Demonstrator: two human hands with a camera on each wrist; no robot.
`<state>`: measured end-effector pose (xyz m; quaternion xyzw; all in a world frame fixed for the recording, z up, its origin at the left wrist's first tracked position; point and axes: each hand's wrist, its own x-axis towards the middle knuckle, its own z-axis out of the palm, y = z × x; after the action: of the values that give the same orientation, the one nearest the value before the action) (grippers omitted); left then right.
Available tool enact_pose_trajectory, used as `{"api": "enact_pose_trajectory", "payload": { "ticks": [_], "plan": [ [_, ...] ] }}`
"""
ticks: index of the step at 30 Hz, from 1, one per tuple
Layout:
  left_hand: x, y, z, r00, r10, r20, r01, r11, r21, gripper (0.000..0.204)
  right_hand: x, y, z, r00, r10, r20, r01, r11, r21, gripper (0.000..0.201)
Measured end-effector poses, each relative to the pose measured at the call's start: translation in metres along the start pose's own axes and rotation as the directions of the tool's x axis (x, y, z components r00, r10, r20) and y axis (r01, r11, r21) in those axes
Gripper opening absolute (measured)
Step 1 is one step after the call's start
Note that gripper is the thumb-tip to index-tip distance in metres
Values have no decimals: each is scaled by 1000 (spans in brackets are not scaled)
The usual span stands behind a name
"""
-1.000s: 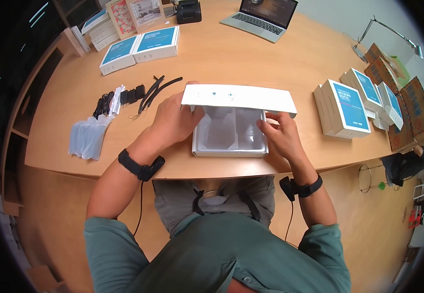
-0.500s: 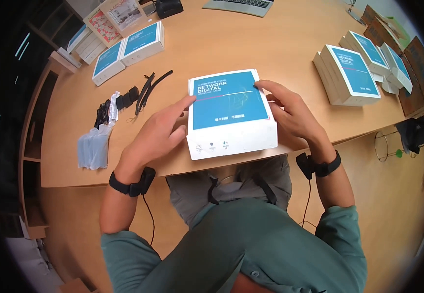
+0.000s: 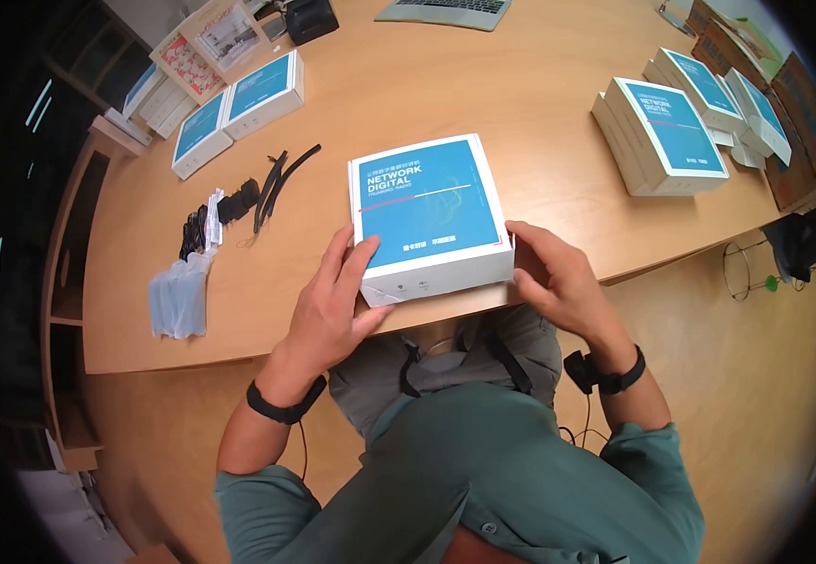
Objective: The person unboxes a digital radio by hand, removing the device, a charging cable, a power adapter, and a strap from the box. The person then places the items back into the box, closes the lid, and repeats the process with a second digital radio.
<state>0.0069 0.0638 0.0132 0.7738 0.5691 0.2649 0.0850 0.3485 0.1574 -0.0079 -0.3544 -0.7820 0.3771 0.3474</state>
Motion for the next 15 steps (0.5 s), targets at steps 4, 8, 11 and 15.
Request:
{"api": "enact_pose_trajectory", "payload": {
  "ticks": [4, 8, 11, 15],
  "plan": [
    [2, -5, 8, 990, 68, -126, -57, 995, 87, 82, -12, -2, 16, 992, -81, -99, 75, 995, -70, 64],
    [8, 8, -9, 995, 5, -100, -6, 1000, -9, 79, -8, -9, 24, 967, -166, -191, 148, 984, -103, 73],
    [27, 27, -38, 999, 28, -41, -29, 999, -15, 74, 0, -13, 15, 933, -263, -246, 220, 957, -190, 81],
    [57, 58, -94, 999, 0, 38, 1, 999, -34, 65, 14, -35, -9, 906, -341, -251, 276, 926, -259, 80]
  ]
}}
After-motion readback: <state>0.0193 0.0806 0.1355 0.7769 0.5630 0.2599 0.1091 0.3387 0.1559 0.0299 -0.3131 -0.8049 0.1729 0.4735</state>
